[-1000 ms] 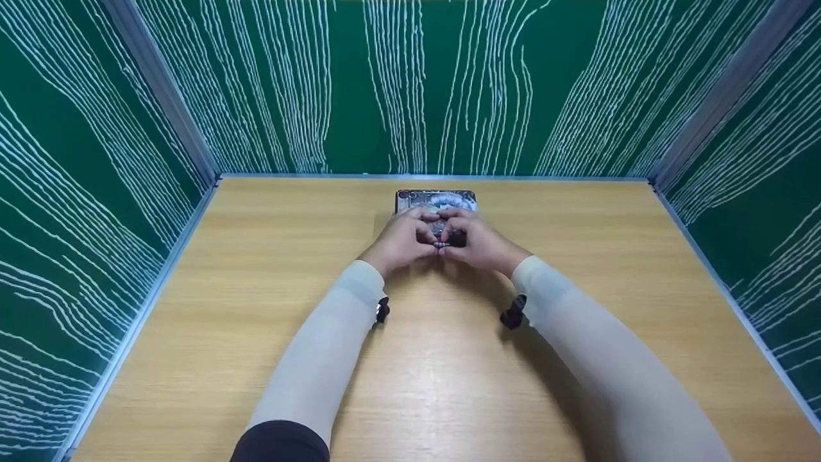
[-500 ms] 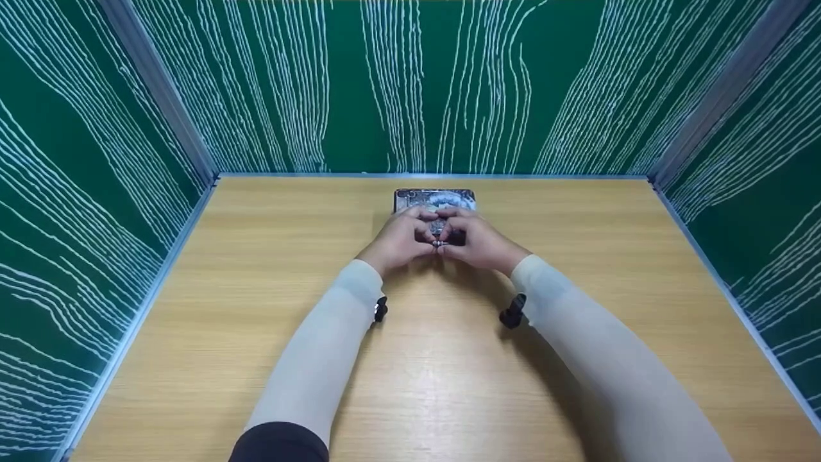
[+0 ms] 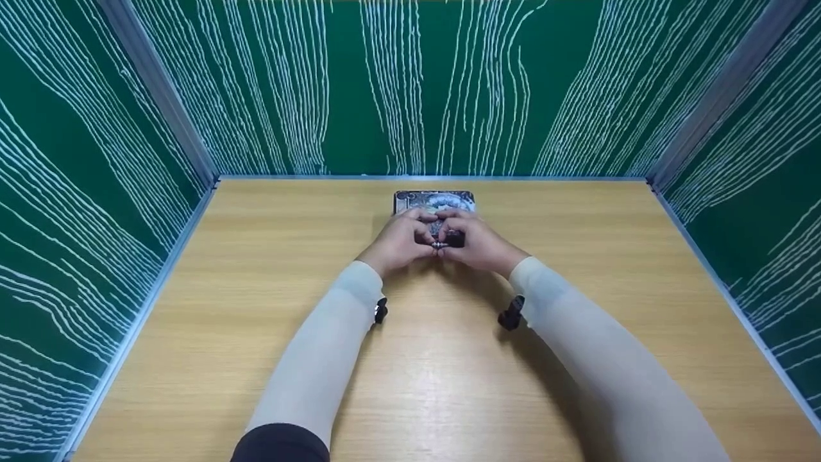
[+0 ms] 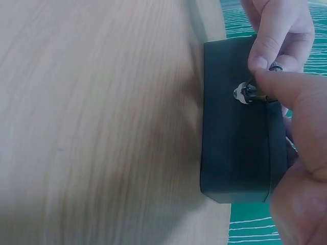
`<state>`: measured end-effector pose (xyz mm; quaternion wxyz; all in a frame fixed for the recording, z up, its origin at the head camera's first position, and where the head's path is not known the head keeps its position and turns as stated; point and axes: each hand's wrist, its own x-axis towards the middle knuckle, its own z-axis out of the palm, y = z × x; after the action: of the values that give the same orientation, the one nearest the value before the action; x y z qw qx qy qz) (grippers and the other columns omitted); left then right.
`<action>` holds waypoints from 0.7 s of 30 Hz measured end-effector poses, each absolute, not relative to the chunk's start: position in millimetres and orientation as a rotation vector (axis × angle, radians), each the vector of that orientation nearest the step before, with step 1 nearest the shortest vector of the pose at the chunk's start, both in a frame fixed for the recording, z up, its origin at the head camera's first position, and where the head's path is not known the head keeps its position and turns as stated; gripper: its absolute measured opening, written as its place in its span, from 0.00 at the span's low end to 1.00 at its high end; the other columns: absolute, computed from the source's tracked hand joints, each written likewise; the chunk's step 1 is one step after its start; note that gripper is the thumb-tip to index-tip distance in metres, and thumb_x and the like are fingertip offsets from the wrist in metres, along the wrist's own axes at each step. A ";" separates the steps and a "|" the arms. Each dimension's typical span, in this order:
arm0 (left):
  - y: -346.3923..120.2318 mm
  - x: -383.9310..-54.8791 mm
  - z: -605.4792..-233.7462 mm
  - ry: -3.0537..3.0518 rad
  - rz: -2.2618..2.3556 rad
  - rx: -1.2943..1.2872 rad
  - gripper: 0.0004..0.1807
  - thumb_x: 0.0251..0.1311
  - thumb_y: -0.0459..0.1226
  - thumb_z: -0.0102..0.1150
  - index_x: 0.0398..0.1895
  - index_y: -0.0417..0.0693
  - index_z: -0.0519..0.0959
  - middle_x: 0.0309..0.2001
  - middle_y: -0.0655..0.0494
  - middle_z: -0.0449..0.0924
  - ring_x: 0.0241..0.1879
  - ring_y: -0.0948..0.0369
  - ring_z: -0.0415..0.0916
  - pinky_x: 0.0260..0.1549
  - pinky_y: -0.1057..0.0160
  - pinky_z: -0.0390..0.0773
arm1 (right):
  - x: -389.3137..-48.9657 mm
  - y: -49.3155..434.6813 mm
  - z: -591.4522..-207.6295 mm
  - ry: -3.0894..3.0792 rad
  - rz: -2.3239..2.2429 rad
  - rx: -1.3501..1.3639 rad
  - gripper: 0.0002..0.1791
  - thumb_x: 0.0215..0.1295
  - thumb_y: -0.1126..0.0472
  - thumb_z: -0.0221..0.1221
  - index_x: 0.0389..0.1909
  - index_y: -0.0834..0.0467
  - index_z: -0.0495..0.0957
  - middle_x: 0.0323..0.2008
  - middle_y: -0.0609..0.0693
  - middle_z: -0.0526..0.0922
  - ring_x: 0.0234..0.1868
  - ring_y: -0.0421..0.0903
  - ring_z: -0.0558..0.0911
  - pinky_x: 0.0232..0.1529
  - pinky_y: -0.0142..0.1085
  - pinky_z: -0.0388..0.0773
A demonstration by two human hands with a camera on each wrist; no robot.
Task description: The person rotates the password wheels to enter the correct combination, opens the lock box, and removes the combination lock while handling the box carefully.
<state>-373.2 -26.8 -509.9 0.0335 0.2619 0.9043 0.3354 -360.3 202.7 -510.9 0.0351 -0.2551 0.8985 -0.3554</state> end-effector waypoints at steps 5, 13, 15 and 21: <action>-26.8 -373.2 -510.5 2.788 1.031 0.830 0.09 0.66 0.42 0.82 0.36 0.46 0.93 0.80 0.55 0.79 0.87 0.47 0.64 0.91 0.46 0.56 | -359.4 203.0 -510.8 2.769 -1.103 -0.816 0.11 0.69 0.65 0.77 0.47 0.56 0.86 0.83 0.58 0.73 0.85 0.65 0.70 0.88 0.61 0.66; -27.4 -373.6 -510.8 2.791 1.037 0.874 0.08 0.66 0.39 0.82 0.35 0.45 0.92 0.78 0.53 0.80 0.85 0.47 0.67 0.90 0.48 0.59 | -358.3 204.0 -510.2 2.762 -1.132 -0.836 0.10 0.69 0.66 0.77 0.43 0.55 0.85 0.83 0.59 0.74 0.86 0.65 0.68 0.91 0.62 0.59; -27.3 -373.5 -510.5 2.788 1.035 0.865 0.08 0.66 0.39 0.82 0.35 0.45 0.92 0.79 0.54 0.79 0.85 0.47 0.67 0.90 0.48 0.58 | -358.4 204.1 -510.5 2.758 -1.132 -0.827 0.09 0.69 0.66 0.77 0.43 0.55 0.86 0.83 0.58 0.73 0.86 0.65 0.68 0.91 0.62 0.59; -26.3 -372.8 -509.2 2.784 1.023 0.830 0.07 0.67 0.39 0.81 0.36 0.46 0.92 0.80 0.55 0.79 0.86 0.47 0.65 0.91 0.48 0.57 | -357.8 204.2 -509.2 2.736 -1.131 -0.779 0.08 0.71 0.64 0.76 0.44 0.53 0.85 0.84 0.57 0.72 0.87 0.65 0.66 0.91 0.63 0.57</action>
<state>-372.8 -26.3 -509.2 0.0308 0.2694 0.9034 0.3321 -357.8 204.2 -509.2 0.0403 -0.2542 0.8930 -0.3693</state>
